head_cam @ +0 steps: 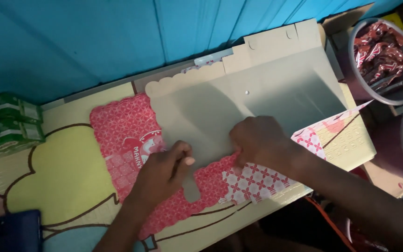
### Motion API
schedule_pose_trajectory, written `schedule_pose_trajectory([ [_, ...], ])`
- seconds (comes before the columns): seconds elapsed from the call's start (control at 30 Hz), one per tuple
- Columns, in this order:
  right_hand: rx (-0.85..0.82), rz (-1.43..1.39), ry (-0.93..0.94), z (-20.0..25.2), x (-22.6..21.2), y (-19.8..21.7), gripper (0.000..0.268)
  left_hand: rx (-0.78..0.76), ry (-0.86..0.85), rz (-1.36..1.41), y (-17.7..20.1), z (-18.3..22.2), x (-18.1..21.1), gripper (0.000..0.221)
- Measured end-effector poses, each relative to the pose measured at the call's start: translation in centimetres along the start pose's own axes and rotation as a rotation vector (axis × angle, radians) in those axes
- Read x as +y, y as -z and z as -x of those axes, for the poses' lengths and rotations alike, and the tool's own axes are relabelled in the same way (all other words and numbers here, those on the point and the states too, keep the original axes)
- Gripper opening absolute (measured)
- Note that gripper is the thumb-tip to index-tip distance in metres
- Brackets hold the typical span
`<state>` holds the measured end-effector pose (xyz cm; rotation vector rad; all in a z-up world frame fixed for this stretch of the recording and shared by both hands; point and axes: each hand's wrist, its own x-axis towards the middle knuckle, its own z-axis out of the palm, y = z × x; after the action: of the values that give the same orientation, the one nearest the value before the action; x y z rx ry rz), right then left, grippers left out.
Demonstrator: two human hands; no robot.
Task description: The person folds and assembles a decorative printed cardboard gift box on a low table, pressing the side flaps and edges flat by hand, turning the box around to work on different sides, and adjusting the folded panels to shape the box.
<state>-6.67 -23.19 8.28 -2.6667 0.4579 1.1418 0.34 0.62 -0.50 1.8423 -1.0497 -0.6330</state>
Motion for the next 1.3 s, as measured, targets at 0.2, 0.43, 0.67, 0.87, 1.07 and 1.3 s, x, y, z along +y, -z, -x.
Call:
schedule_pose_trajectory([
  [0.2,0.017,0.058,-0.038,0.2,0.4,0.4,0.030,0.014,0.012,-0.016,-0.1,0.0,0.1,0.018],
  [0.43,0.100,0.060,0.057,-0.1,4.1,-1.3,0.034,0.074,0.069,-0.055,-0.6,0.1,0.9,0.011],
  [0.67,0.200,-0.110,-0.050,3.6,3.7,-0.2,0.018,0.042,0.037,-0.239,-1.2,0.2,1.1,0.016],
  [0.87,0.926,0.030,0.546,6.9,6.4,-9.9,0.067,-0.136,0.276,-0.291,0.2,-0.1,5.8,0.016],
  [1.07,0.803,0.178,0.531,5.1,5.2,-16.3,0.100,0.011,-0.352,-0.486,-1.3,-2.8,5.8,0.039],
  [1.3,0.793,0.275,0.500,4.1,7.6,-23.4,0.125,0.054,-0.322,-0.627,-2.6,-6.8,1.1,0.075],
])
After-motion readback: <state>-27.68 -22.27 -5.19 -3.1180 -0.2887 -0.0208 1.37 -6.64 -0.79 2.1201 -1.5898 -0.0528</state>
